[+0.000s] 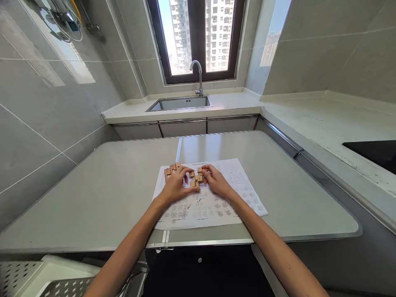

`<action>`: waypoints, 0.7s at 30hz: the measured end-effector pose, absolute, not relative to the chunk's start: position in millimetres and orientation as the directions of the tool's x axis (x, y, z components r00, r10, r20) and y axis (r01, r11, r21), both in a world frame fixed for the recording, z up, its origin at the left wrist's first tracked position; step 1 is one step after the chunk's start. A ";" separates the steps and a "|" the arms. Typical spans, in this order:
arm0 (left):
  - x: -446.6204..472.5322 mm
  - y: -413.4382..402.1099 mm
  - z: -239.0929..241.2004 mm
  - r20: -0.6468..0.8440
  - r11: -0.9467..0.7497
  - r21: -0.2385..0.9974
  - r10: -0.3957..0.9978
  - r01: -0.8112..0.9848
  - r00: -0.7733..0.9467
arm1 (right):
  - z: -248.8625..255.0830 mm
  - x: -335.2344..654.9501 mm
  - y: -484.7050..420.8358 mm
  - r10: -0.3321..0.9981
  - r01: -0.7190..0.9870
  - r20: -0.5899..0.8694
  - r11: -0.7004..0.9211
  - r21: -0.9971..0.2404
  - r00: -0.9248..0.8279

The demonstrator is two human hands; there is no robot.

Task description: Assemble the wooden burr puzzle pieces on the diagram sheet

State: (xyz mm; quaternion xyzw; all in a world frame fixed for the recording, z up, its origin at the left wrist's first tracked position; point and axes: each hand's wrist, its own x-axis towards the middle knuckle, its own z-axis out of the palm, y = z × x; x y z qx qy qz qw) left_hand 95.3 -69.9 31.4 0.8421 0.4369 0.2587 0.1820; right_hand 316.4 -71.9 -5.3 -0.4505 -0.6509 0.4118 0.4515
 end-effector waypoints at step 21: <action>98.3 -73.4 27.8 0.416 -0.666 0.438 0.745 0.603 0.521 | 9.1 316.6 -80.6 0.881 -0.087 0.086 0.051 -0.995 -0.465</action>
